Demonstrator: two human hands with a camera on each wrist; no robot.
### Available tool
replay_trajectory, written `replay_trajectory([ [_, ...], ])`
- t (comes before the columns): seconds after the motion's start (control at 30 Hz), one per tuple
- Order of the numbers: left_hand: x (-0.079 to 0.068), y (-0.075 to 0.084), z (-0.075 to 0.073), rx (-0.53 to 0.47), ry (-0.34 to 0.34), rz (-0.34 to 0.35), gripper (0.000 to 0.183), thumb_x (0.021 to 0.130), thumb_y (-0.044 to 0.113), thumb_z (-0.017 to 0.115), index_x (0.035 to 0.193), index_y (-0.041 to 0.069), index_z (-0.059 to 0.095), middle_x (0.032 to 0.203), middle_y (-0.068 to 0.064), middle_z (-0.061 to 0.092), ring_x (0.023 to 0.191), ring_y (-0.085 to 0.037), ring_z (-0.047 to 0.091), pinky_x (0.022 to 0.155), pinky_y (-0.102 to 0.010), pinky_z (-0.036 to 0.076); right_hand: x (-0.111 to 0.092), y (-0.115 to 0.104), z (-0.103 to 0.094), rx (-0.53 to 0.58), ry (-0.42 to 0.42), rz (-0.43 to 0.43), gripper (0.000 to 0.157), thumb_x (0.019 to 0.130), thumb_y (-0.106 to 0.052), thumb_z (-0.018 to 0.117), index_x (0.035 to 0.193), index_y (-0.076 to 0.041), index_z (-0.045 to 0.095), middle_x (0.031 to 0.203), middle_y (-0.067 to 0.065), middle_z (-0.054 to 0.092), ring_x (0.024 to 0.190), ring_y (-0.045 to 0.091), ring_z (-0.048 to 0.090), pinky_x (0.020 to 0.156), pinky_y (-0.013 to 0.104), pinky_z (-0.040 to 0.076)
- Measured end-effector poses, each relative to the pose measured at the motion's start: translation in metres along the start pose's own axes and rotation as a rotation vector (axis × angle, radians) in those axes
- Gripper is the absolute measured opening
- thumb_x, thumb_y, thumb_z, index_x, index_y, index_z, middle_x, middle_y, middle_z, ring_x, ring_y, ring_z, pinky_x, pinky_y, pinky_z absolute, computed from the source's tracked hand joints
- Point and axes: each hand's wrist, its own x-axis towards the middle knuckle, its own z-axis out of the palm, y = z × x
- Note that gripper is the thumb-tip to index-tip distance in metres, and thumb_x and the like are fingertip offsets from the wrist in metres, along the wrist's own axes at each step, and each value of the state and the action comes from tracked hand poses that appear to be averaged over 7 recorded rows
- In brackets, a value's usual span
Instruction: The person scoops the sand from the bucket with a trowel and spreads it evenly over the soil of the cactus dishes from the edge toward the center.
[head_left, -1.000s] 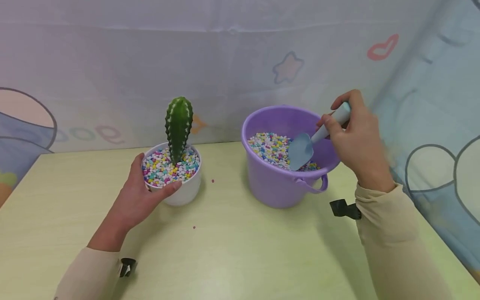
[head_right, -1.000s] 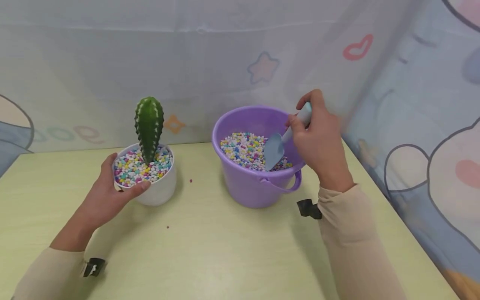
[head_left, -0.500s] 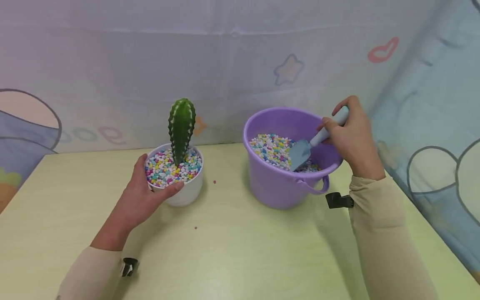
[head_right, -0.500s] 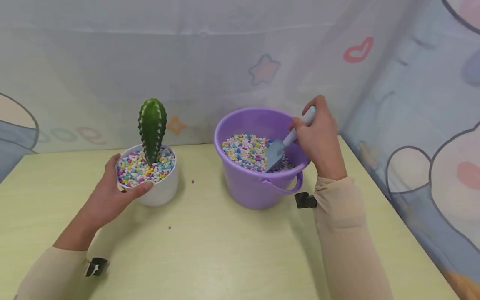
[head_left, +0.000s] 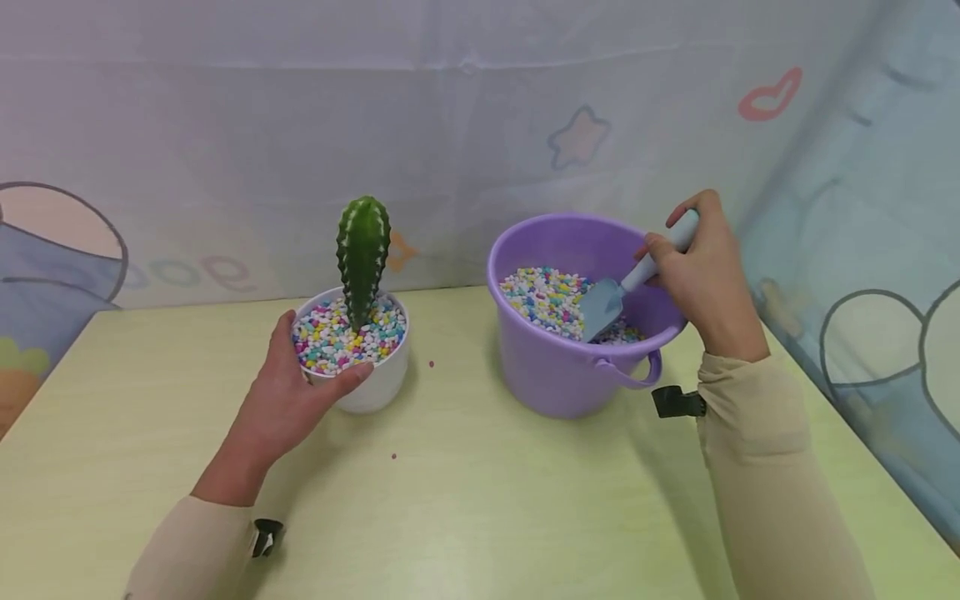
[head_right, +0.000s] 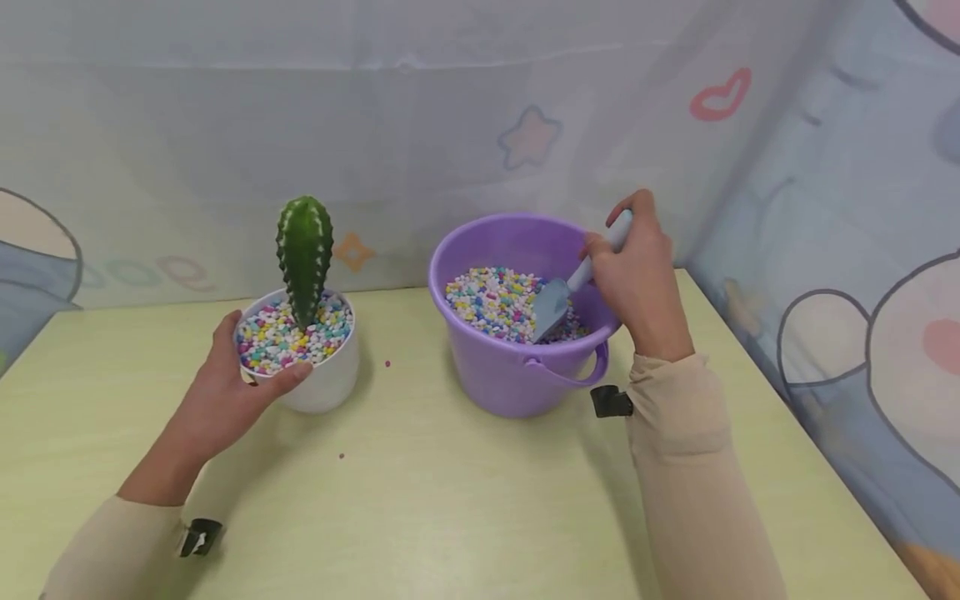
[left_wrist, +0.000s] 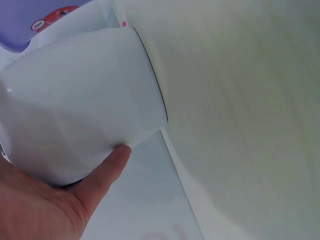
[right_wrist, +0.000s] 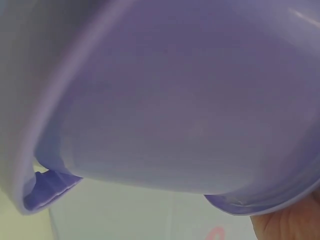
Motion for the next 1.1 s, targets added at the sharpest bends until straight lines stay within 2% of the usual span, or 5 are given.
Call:
replay_trajectory([
  [0.27, -0.002, 0.004, 0.006, 0.035, 0.02, -0.029, 0.121, 0.082, 0.063, 0.068, 0.155, 0.01, -0.013, 0.156, -0.024, 0.017, 0.135, -0.046, 0.03, 0.1, -0.065, 0.03, 0.0, 0.003, -0.001, 0.0, 0.027, -0.009, 0.022, 0.1, -0.018, 0.054, 0.113, -0.011, 0.038, 0.098, 0.019, 0.068, 0.077, 0.02, 0.069, 0.069, 0.03, 0.056],
  [0.5, -0.004, 0.01, 0.007, 0.112, 0.061, -0.04, 0.122, 0.081, 0.07, 0.063, 0.155, 0.008, -0.012, 0.155, -0.024, 0.019, 0.129, -0.049, 0.037, 0.094, -0.067, 0.034, 0.0, 0.003, -0.003, 0.022, 0.021, -0.015, 0.02, 0.1, -0.017, 0.054, 0.111, -0.01, 0.038, 0.096, 0.021, 0.068, 0.075, 0.017, 0.07, 0.069, 0.031, 0.056],
  [0.77, -0.003, 0.012, 0.011, 0.124, 0.068, -0.052, 0.122, 0.081, 0.071, 0.062, 0.155, 0.006, -0.01, 0.153, -0.025, 0.021, 0.126, -0.049, 0.04, 0.091, -0.066, 0.037, -0.003, 0.003, -0.005, 0.01, 0.021, -0.005, 0.022, 0.1, -0.018, 0.054, 0.112, -0.01, 0.037, 0.097, 0.02, 0.068, 0.079, 0.018, 0.069, 0.07, 0.029, 0.056],
  [0.93, -0.004, 0.013, 0.013, 0.129, 0.1, -0.053, 0.122, 0.08, 0.072, 0.062, 0.155, 0.004, -0.006, 0.15, -0.024, 0.026, 0.128, -0.046, 0.04, 0.09, -0.066, 0.037, -0.003, 0.003, -0.006, -0.005, 0.012, -0.009, 0.022, 0.1, -0.019, 0.053, 0.112, -0.01, 0.037, 0.099, 0.02, 0.068, 0.079, 0.018, 0.069, 0.07, 0.03, 0.056],
  [1.1, -0.007, 0.013, 0.014, 0.161, 0.126, -0.066, 0.122, 0.081, 0.073, 0.06, 0.154, 0.0, -0.005, 0.149, -0.025, 0.028, 0.129, -0.045, 0.039, 0.086, -0.068, 0.037, -0.001, 0.002, -0.005, 0.049, -0.026, -0.038, 0.02, 0.1, -0.015, 0.055, 0.108, -0.008, 0.038, 0.1, 0.023, 0.066, 0.078, 0.017, 0.07, 0.071, 0.03, 0.056],
])
